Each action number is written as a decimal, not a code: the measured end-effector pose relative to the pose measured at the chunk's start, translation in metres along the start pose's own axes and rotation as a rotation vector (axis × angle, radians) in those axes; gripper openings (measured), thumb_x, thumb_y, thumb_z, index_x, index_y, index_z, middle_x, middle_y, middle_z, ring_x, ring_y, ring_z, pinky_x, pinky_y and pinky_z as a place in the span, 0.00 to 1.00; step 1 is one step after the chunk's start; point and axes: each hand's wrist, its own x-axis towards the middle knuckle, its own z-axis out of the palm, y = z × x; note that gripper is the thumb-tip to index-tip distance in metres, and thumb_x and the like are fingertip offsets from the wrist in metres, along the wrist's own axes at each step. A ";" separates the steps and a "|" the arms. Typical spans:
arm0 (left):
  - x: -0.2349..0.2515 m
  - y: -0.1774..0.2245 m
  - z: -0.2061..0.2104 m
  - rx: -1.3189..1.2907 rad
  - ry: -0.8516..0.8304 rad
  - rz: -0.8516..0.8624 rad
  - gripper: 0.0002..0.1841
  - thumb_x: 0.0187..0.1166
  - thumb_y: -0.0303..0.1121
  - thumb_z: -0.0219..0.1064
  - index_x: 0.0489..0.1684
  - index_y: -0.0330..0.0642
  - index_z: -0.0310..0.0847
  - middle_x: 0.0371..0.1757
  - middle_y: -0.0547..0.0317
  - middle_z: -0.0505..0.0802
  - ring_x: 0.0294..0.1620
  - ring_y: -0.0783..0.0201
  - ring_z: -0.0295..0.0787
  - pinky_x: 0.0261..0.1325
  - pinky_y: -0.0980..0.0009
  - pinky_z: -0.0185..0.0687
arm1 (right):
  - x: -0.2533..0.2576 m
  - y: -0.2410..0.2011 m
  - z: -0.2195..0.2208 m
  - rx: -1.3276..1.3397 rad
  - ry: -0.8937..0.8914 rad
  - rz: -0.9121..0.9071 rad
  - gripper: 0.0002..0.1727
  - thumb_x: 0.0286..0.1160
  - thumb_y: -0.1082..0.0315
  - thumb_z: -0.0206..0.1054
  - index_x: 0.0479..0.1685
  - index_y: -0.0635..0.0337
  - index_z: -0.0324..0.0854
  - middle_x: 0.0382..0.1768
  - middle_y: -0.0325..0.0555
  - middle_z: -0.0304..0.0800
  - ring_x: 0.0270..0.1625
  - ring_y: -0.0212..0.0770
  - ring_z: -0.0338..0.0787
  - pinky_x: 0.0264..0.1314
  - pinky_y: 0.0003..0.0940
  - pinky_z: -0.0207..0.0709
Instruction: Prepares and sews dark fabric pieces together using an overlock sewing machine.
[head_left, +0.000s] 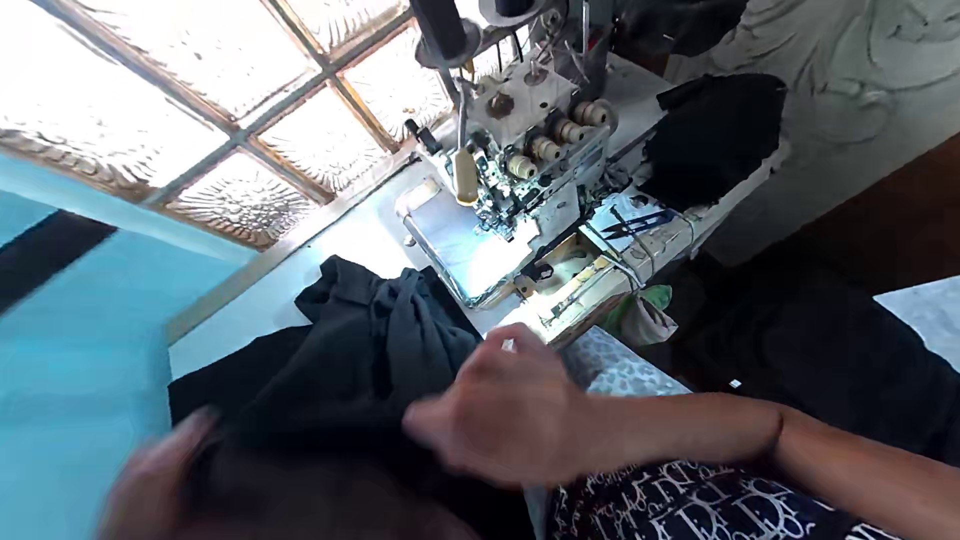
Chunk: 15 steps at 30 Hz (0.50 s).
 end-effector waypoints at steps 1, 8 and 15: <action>0.018 0.008 0.042 0.058 -0.025 0.009 0.17 0.90 0.32 0.55 0.62 0.26 0.81 0.62 0.39 0.88 0.69 0.53 0.83 0.78 0.59 0.71 | 0.000 0.021 -0.002 -0.025 -0.042 0.114 0.07 0.76 0.67 0.68 0.41 0.56 0.92 0.29 0.39 0.94 0.37 0.37 0.90 0.56 0.38 0.78; 0.045 0.036 0.198 -0.020 -0.652 -0.222 0.17 0.84 0.42 0.67 0.54 0.37 0.87 0.51 0.35 0.90 0.57 0.33 0.86 0.62 0.33 0.74 | -0.029 0.137 -0.037 -0.114 -0.291 0.680 0.10 0.74 0.70 0.73 0.48 0.64 0.81 0.30 0.50 0.89 0.31 0.49 0.90 0.35 0.52 0.83; 0.056 0.044 0.203 -0.008 -0.786 -0.458 0.17 0.79 0.43 0.71 0.45 0.34 0.86 0.40 0.36 0.90 0.44 0.37 0.87 0.46 0.35 0.77 | -0.037 0.137 -0.048 -0.256 -0.337 0.500 0.08 0.77 0.70 0.69 0.45 0.58 0.92 0.35 0.46 0.95 0.40 0.49 0.92 0.54 0.56 0.78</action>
